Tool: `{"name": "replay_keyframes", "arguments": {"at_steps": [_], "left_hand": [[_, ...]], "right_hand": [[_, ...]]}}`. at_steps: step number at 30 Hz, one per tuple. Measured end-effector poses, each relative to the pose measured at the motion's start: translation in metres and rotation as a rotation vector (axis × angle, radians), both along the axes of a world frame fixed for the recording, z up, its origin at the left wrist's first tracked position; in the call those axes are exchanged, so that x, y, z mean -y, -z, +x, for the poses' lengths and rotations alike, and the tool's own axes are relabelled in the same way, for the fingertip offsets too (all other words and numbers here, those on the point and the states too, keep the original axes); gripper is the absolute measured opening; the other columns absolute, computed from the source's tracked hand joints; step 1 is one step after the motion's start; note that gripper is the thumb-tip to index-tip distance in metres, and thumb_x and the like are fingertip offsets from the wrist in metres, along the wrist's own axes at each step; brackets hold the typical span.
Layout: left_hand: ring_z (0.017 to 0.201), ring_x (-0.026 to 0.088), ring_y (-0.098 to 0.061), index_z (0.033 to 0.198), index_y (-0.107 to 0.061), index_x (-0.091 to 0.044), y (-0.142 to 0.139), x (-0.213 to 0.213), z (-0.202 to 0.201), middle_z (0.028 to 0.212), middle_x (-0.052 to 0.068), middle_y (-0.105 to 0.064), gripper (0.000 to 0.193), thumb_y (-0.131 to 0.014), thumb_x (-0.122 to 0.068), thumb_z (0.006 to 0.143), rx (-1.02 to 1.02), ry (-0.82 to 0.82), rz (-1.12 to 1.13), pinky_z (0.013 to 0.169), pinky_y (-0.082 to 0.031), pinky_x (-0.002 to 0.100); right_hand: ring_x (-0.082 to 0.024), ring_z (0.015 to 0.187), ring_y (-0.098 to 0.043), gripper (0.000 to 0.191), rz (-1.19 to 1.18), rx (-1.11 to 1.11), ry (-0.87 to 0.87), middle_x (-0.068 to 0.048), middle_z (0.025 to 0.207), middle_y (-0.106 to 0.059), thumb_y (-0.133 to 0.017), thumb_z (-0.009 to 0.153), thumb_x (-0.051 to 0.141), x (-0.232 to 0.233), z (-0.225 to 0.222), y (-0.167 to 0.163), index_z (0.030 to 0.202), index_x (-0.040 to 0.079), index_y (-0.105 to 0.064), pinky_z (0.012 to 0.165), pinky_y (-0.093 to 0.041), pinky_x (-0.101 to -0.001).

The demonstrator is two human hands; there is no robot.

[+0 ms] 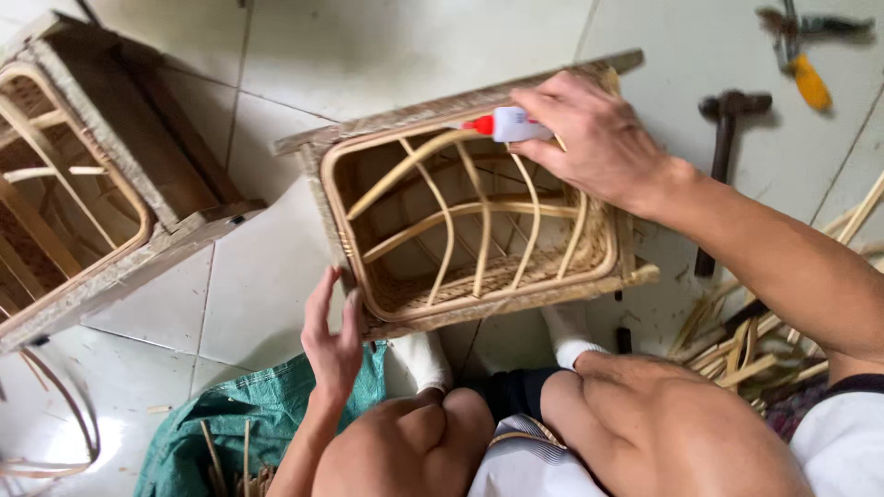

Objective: The person assembles a rectangular basket frame by inserting curved bamboo strips into a wooden mold. They use a hammer to tap the strips into place, then apply glue along the joints to secure them.

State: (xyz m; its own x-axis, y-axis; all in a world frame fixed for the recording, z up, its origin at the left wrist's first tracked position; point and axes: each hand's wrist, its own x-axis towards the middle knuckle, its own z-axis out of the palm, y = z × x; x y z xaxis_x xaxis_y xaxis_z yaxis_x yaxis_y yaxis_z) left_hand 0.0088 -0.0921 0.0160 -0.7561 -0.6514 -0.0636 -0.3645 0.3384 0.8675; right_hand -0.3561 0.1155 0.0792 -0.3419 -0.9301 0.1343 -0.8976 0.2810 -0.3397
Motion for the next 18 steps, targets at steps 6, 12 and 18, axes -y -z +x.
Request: {"name": "replay_keyframes", "arguments": {"at_steps": [6, 12, 18], "left_hand": [[0.121, 0.017, -0.064, 0.146, -0.054, -0.005, 0.027, 0.032, -0.034, 0.14, 0.008, -0.06, 0.059, -0.074, -0.01, 0.09, -0.037, -0.222, 0.597, 0.102, -0.057, 0.034], [0.123, 0.017, -0.062, 0.147, -0.056, -0.006, 0.039, 0.042, -0.034, 0.136, 0.008, -0.061, 0.061, -0.077, -0.008, 0.089, -0.074, -0.197, 0.626, 0.107, -0.053, 0.032], [0.118, 0.014, -0.063, 0.148, -0.056, -0.009, 0.045, 0.04, -0.028, 0.137, 0.006, -0.061, 0.062, -0.077, -0.007, 0.089, -0.088, -0.197, 0.643, 0.102, -0.053, 0.03]], "right_hand": [[-0.023, 0.082, -0.065, 0.037, 0.19, 0.038, -0.075, -0.01, 0.095, -0.067, -0.084, 0.091, 0.028, 0.086, 0.003, -0.005, 0.113, 0.001, -0.072, 0.072, -0.058, -0.0353], [-0.023, 0.085, -0.066, 0.04, 0.163, 0.025, -0.145, -0.01, 0.097, -0.067, -0.085, 0.084, 0.026, 0.128, 0.01, -0.011, 0.112, 0.001, -0.073, 0.078, -0.058, -0.035], [-0.022, 0.097, -0.07, 0.046, 0.459, 0.601, 0.106, -0.009, 0.112, -0.072, -0.081, 0.087, 0.029, 0.15, 0.003, -0.023, 0.127, 0.009, -0.069, 0.087, -0.058, -0.0358]]}}
